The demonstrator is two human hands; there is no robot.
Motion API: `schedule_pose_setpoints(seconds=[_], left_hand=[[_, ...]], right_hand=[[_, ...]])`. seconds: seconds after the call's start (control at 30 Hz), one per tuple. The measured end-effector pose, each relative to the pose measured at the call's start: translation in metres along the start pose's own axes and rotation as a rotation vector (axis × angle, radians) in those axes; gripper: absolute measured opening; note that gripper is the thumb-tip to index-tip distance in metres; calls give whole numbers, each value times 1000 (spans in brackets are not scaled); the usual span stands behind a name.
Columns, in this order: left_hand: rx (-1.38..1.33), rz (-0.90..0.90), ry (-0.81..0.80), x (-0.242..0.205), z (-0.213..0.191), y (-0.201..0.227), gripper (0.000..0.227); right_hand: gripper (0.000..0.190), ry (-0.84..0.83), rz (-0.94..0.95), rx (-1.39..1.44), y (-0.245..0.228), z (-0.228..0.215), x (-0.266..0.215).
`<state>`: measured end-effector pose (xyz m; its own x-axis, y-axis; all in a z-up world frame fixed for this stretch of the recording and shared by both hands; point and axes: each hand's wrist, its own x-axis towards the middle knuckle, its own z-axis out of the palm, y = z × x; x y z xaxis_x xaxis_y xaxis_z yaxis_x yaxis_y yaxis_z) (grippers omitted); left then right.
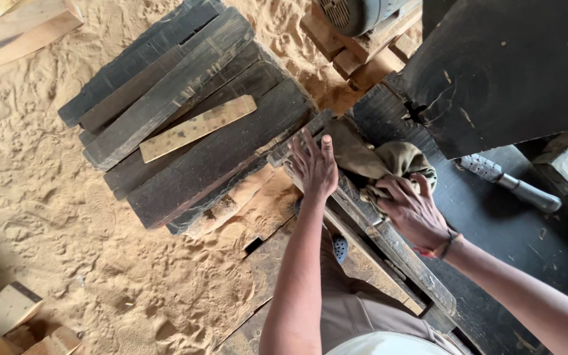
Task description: The person wipes a table saw with a cloth, cleaning the flat metal surface and the vertical fence. They move the fence to access different areas and continue wiping the machine's components.
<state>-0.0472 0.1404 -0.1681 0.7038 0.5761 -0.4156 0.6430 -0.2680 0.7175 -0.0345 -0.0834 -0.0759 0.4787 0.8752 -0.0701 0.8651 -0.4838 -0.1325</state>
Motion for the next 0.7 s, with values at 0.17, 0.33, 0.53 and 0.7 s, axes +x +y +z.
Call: schedule_pose_setpoints(seconds=[0.17, 0.33, 0.53, 0.7], left_hand=[[-26, -18, -23, -1, 0, 3, 101], [-97, -33, -16, -21, 4, 9, 99], [52, 5, -23, -65, 9, 15, 91], [85, -36, -61, -60, 4, 26, 94]], right_hand=[[37, -60, 69, -56, -11, -21, -8], [61, 34, 120, 22, -16, -18, 23], [25, 72, 169, 59, -17, 6, 88], [46, -43, 98, 27, -14, -8, 20]])
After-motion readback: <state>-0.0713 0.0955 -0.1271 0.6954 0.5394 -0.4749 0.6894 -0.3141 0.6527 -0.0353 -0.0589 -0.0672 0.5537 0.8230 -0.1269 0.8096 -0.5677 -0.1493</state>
